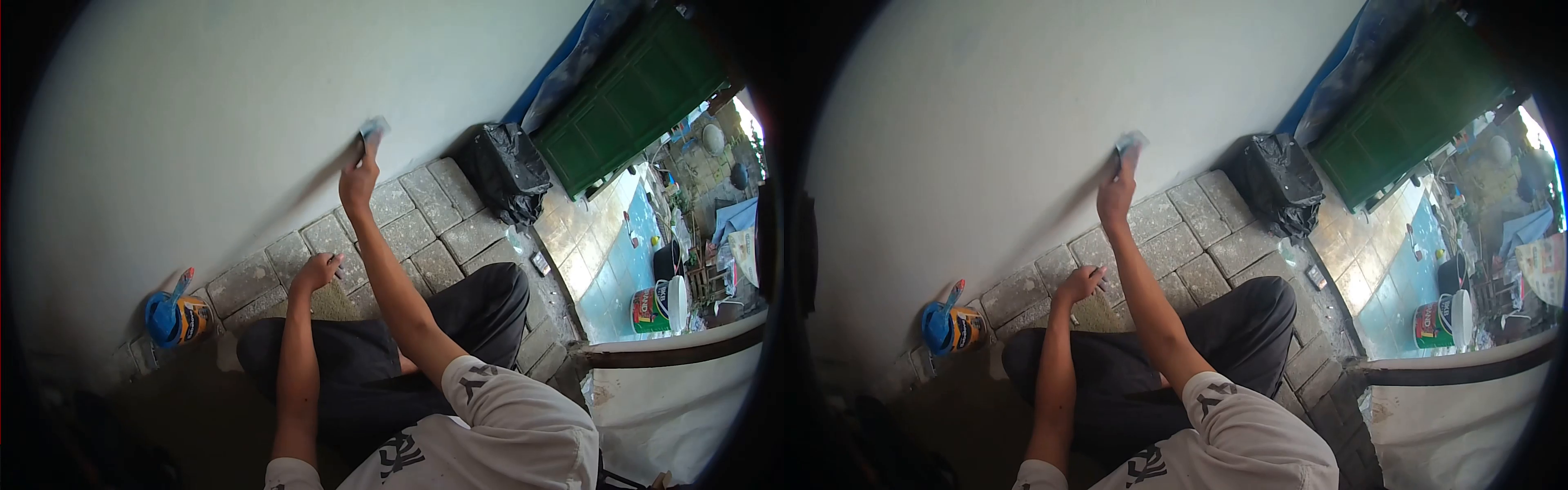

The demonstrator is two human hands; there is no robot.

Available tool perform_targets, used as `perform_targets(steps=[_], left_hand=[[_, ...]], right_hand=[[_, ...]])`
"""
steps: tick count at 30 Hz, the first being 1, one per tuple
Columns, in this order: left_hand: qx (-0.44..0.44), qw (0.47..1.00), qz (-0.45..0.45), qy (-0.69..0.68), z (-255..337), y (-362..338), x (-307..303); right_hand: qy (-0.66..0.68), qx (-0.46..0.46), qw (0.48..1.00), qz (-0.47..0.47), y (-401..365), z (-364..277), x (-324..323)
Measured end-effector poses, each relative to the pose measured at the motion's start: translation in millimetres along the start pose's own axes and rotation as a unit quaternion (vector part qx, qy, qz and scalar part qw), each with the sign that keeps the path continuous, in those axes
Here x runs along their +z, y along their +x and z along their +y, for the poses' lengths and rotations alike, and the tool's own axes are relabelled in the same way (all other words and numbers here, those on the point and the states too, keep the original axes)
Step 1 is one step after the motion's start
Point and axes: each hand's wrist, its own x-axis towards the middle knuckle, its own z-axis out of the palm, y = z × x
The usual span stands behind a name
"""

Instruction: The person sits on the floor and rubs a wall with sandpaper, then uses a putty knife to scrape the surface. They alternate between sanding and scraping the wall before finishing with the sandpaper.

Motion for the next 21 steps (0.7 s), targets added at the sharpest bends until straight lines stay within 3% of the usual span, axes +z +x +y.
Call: perform_targets(steps=[2, 4, 6, 7, 8, 10, 14, 16, 17, 21], left_hand=[[-0.098, 0.994, -0.044, 0.018, 25.6, -10.6, -6.9], [-0.094, 0.995, -0.039, 0.002, 28.1, -13.8, -7.9], [-0.091, 0.995, -0.041, -0.019, 17.1, -12.9, -1.9], [-0.062, 0.997, -0.034, -0.006, 0.6, -6.3, 2.4], [-0.031, 0.999, -0.024, 0.008, -7.2, -0.8, 4.4], [-0.036, 0.999, -0.032, -0.015, 0.8, -3.8, 1.7], [-0.076, 0.996, -0.020, -0.034, 8.7, -7.9, 0.4], [-0.065, 0.997, -0.023, -0.039, 11.5, -7.8, -5.0], [-0.057, 0.997, -0.031, -0.047, 9.7, -8.9, -1.0], [-0.024, 0.999, -0.041, -0.023, 0.5, -2.0, 0.4]], right_hand=[[-0.049, 0.211, 0.975, -0.055, -17.5, 39.3, -10.6], [-0.056, 0.208, 0.975, -0.046, -19.2, 31.4, -9.2], [-0.003, 0.117, 0.993, 0.010, -1.4, -20.2, -8.5], [-0.053, -0.004, 0.997, 0.055, 9.9, -11.6, 4.5], [-0.023, 0.061, 0.998, 0.001, 24.5, -33.0, 2.0], [-0.042, -0.033, 0.998, 0.044, 40.4, -50.1, 7.4], [-0.120, -0.068, 0.988, 0.063, 18.7, -17.3, 8.6], [-0.128, 0.055, 0.990, 0.002, 4.7, 1.7, 6.0], [-0.068, 0.059, 0.996, -0.003, 9.1, -13.1, -0.3], [-0.062, -0.048, 0.997, 0.020, 25.5, -40.6, 2.8]])
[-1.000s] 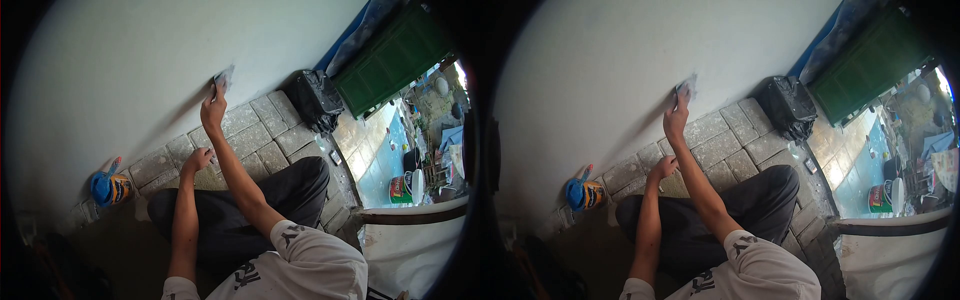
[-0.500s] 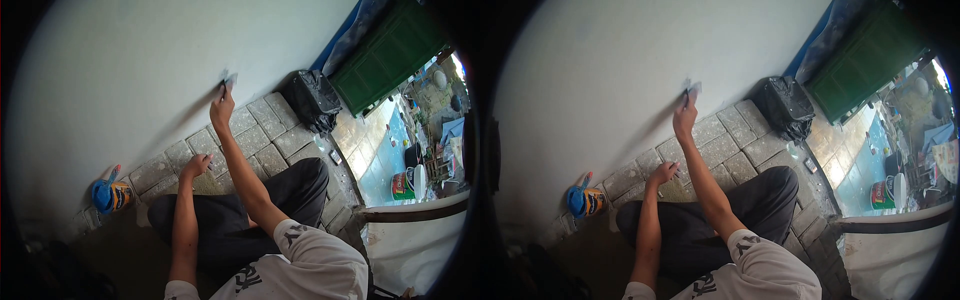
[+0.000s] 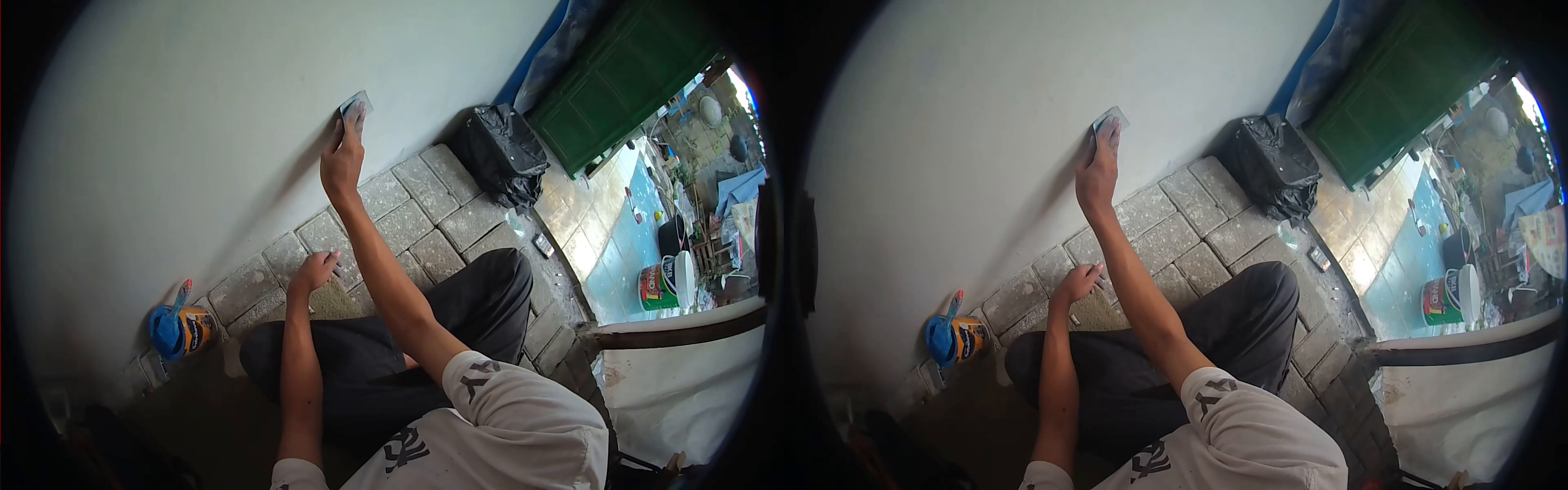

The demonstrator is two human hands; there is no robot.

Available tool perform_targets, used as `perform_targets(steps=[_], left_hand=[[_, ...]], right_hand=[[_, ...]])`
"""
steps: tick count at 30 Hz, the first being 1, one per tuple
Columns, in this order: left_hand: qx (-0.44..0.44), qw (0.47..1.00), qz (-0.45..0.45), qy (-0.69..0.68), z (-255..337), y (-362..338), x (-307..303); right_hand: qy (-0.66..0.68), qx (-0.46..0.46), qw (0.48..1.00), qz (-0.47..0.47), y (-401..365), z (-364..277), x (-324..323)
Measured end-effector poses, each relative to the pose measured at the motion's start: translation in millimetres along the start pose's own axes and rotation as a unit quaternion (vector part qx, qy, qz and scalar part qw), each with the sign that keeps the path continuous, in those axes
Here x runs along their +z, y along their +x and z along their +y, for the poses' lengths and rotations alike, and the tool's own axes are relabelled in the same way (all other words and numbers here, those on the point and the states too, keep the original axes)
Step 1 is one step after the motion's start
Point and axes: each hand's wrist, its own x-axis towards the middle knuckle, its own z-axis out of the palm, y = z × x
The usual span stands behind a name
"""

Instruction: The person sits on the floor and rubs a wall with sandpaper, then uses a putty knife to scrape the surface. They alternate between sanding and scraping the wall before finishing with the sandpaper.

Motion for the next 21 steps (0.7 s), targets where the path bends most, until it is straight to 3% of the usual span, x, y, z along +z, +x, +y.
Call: perform_targets(steps=[2, 3, 5, 9, 11, 12, 13, 16, 21], left_hand=[[-0.002, 1.000, 0.016, -0.001, 9.5, -3.3, -0.9], [0.002, 1.000, 0.025, -0.002, 14.4, 0.0, -4.6], [-0.010, 0.999, 0.024, 0.023, 11.0, -3.9, -1.9], [0.010, 1.000, 0.023, 0.019, -10.1, 7.2, 5.8], [0.017, 0.998, 0.052, 0.007, -20.6, 13.9, 11.8], [0.018, 0.997, 0.070, 0.017, -10.6, 8.0, 9.7], [0.022, 0.997, 0.078, 0.015, 3.0, 3.0, 3.3], [-0.003, 0.998, 0.044, -0.035, 18.4, -9.5, 4.2], [-0.038, 0.999, 0.021, 0.014, 18.9, -0.7, -0.2]], right_hand=[[-0.045, -0.026, 0.998, 0.033, -6.8, 14.3, 6.0], [-0.023, 0.028, 0.998, 0.050, -9.3, 16.7, 8.9], [-0.013, 0.156, 0.987, -0.021, -7.9, 9.0, 2.7], [-0.005, 0.167, 0.985, -0.034, -19.0, 17.9, 0.8], [-0.033, 0.238, 0.968, -0.072, -20.8, 19.4, -5.2], [-0.066, 0.174, 0.982, -0.038, -26.0, 37.9, 0.9], [-0.062, 0.166, 0.983, -0.041, -24.6, 32.9, 0.8], [-0.036, 0.190, 0.979, -0.059, -30.0, 18.9, -5.9], [-0.065, 0.206, 0.976, -0.029, -58.3, 76.1, 6.8]])
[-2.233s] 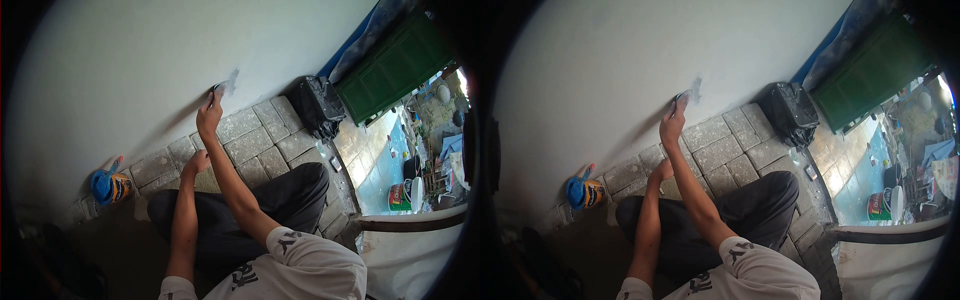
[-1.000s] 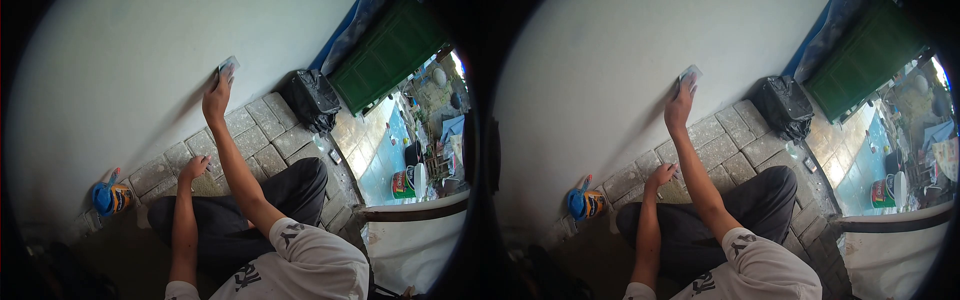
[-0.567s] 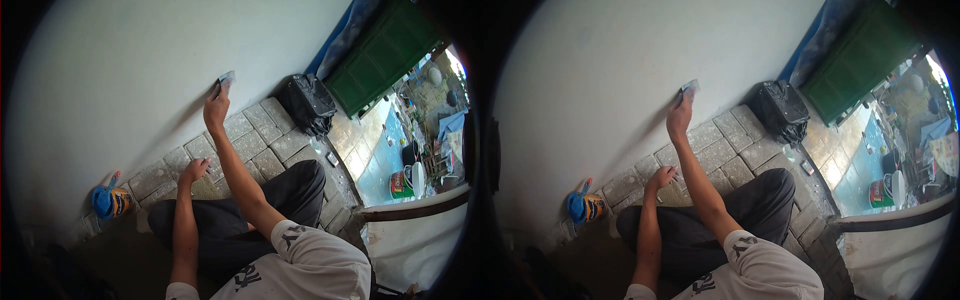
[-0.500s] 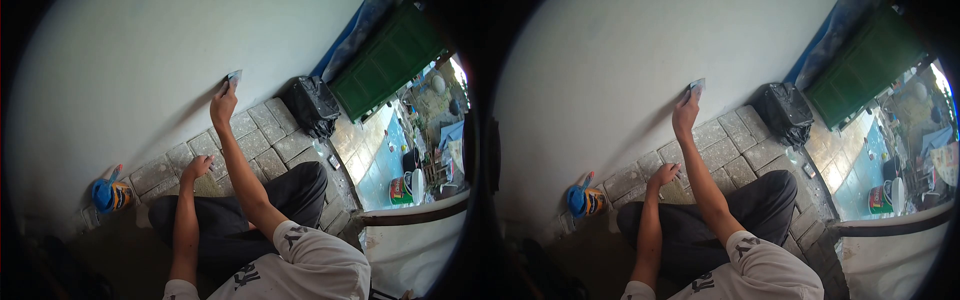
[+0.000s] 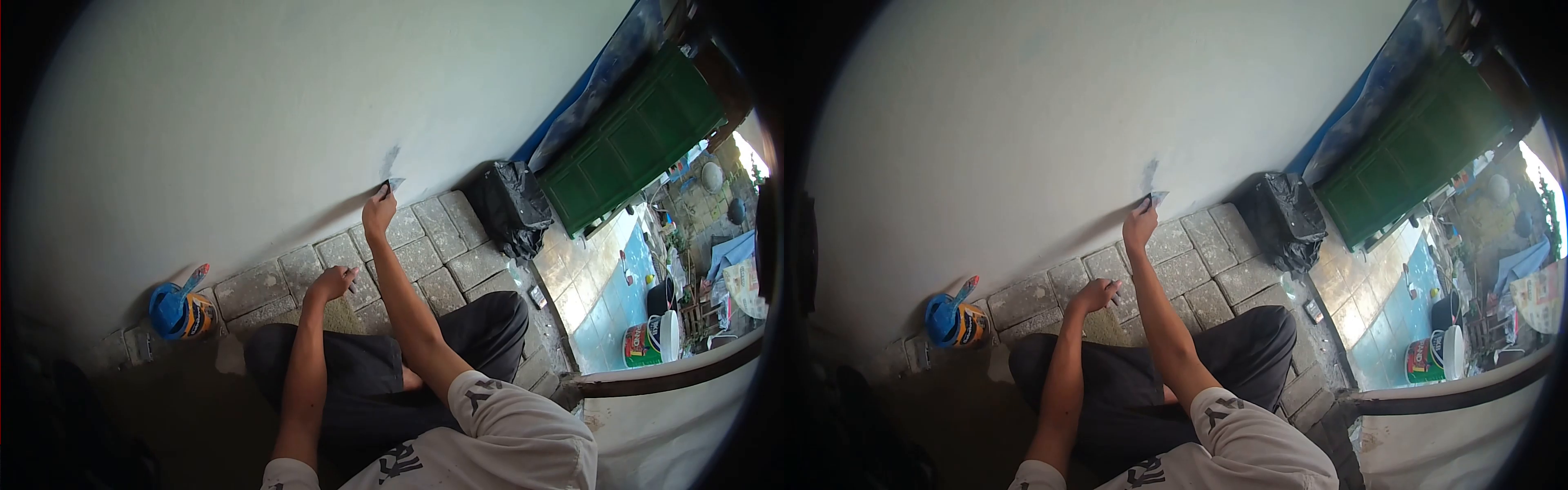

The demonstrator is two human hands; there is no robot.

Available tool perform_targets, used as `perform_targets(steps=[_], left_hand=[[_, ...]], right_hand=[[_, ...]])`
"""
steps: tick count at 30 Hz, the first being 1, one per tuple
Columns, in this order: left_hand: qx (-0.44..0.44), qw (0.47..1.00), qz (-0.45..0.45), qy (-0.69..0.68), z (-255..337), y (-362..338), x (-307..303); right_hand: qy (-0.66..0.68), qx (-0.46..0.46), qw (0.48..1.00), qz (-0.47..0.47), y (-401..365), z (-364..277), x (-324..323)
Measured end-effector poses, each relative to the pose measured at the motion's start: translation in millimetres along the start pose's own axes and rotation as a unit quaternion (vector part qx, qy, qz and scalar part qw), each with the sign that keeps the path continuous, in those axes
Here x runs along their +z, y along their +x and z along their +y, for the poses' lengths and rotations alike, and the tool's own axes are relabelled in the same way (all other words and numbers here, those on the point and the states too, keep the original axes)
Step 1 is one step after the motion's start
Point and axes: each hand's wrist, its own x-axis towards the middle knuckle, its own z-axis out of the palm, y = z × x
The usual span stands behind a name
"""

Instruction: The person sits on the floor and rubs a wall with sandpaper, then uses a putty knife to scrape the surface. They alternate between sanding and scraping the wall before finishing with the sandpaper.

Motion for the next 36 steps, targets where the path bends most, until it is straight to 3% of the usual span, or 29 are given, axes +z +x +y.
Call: perform_targets(steps=[3, 5, 8, 9, 11, 14, 16, 17, 20, 22, 26, 32, 33, 36], left_hand=[[0.023, 0.999, 0.022, 0.033, -10.2, 5.5, 4.3], [0.014, 1.000, 0.006, 0.005, -10.4, 3.3, 4.9], [0.006, 1.000, 0.004, -0.004, -13.7, 8.6, 9.4], [0.000, 1.000, 0.016, 0.009, -18.0, 12.0, 8.1], [-0.003, 1.000, 0.013, 0.008, -13.6, 11.4, 0.3], [-0.007, 0.999, -0.031, -0.013, -8.3, 7.2, 5.3], [-0.036, 0.999, -0.012, 0.016, -13.8, 15.2, 5.0], [-0.041, 0.999, -0.011, 0.032, -0.2, 5.9, -1.1], [-0.049, 0.997, -0.033, -0.052, 9.1, -3.9, -1.9], [-0.005, 0.999, -0.003, -0.039, -11.0, 10.9, 2.4], [0.003, 0.998, 0.006, -0.057, -11.4, 9.5, 5.9], [0.001, 0.998, 0.006, -0.056, -18.6, 9.9, 11.2], [-0.008, 0.998, 0.006, -0.058, -15.7, 8.8, 10.0], [-0.016, 0.998, 0.003, -0.065, -1.7, 1.3, 2.8]], right_hand=[[0.015, 0.026, 1.000, -0.002, -0.4, 2.7, 2.6], [0.019, 0.111, 0.993, -0.019, 1.8, 6.0, 1.2], [0.034, 0.150, 0.988, -0.001, 1.7, 7.0, 4.3], [-0.001, 0.090, 0.996, -0.016, 2.4, 9.0, 3.1], [0.010, 0.086, 0.996, -0.024, 4.5, 11.1, 7.7], [0.012, 0.154, 0.988, -0.025, -1.2, 9.7, -5.0], [-0.009, 0.047, 0.998, -0.049, -4.0, -5.0, -12.2], [0.044, 0.015, 0.998, -0.032, -6.5, -3.3, -13.0], [-0.026, 0.022, 0.998, -0.045, -7.9, -1.2, -10.4], [-0.024, 0.029, 0.998, -0.056, -5.8, -18.7, -9.1], [-0.009, -0.022, 1.000, 0.014, -6.6, -24.8, -0.5], [-0.028, -0.009, 0.998, -0.053, 8.6, -23.0, -15.1], [-0.016, -0.070, 0.997, -0.004, 11.3, -14.3, -10.3], [0.018, -0.067, 0.997, 0.040, 10.5, 5.6, 0.9]])
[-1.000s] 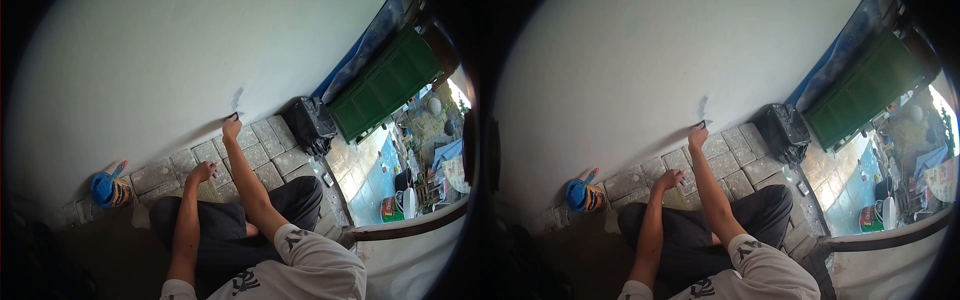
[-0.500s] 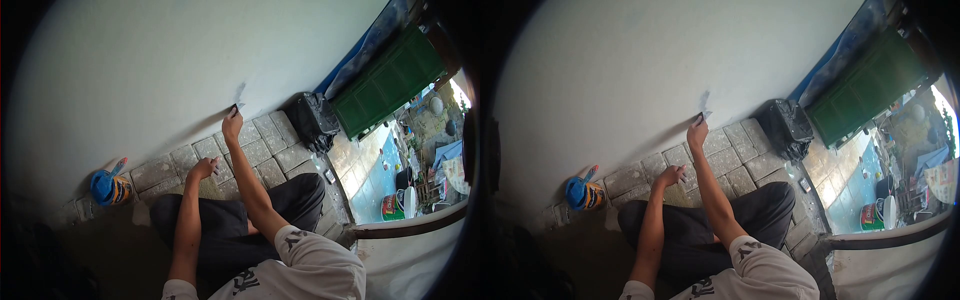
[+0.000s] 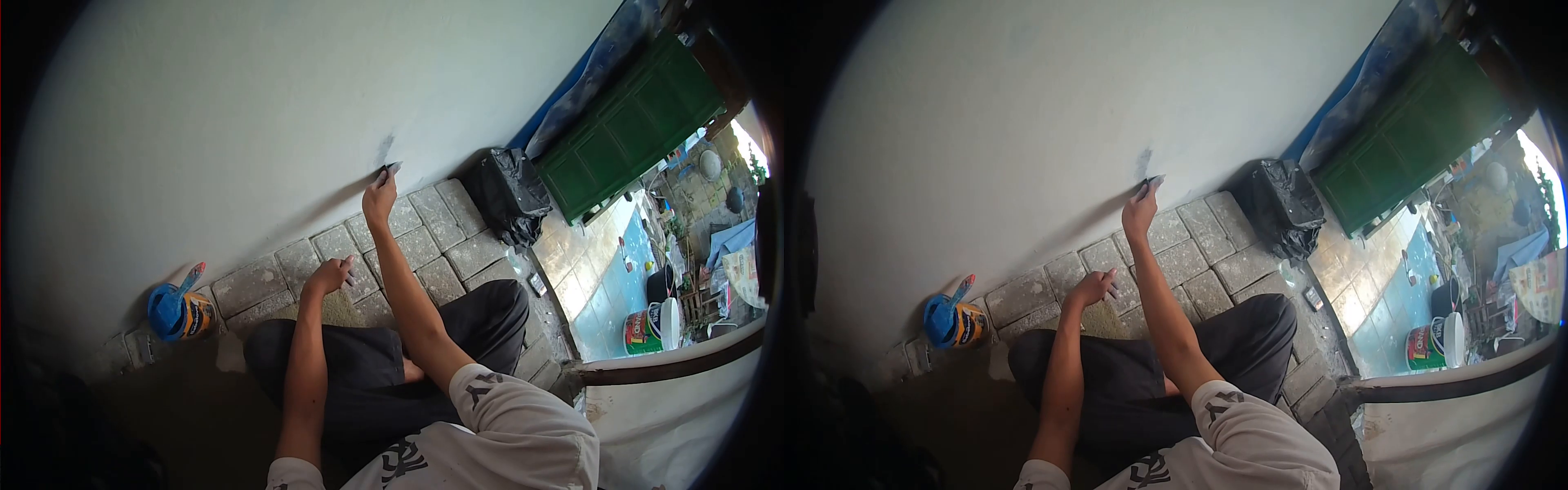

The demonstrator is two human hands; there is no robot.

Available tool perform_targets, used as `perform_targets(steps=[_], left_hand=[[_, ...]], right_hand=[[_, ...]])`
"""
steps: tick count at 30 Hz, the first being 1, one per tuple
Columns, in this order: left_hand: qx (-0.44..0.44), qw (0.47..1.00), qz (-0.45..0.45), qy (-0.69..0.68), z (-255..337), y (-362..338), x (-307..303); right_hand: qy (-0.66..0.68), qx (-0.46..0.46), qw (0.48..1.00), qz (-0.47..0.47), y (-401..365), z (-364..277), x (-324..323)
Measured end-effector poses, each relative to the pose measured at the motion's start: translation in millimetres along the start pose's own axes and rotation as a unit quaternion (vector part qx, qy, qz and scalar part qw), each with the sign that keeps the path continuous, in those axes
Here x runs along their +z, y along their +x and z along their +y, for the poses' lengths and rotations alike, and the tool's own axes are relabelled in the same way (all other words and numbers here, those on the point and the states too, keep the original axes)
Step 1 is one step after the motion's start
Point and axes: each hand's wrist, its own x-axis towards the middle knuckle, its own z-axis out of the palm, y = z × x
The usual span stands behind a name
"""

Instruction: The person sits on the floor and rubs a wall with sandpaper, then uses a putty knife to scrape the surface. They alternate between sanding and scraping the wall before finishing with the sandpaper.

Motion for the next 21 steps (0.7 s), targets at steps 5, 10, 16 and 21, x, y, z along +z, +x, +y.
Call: perform_targets(steps=[5, 10, 16, 21], left_hand=[[0.011, 1.000, 0.007, 0.025, -3.5, 0.7, -5.2], [-0.010, 0.999, -0.003, 0.037, -3.3, 0.5, -1.9], [0.000, 1.000, 0.005, 0.003, -11.8, 9.9, 0.8], [0.012, 1.000, -0.005, -0.022, -2.5, -2.0, 1.0]], right_hand=[[-0.011, 0.064, 0.995, -0.076, 5.3, -26.3, -10.8], [-0.011, 0.079, 0.996, -0.030, 4.4, -11.2, 3.3], [-0.030, 0.130, 0.990, -0.045, 4.6, -23.6, -1.9], [-0.039, 0.096, 0.995, -0.010, -2.6, -37.6, 2.5]])
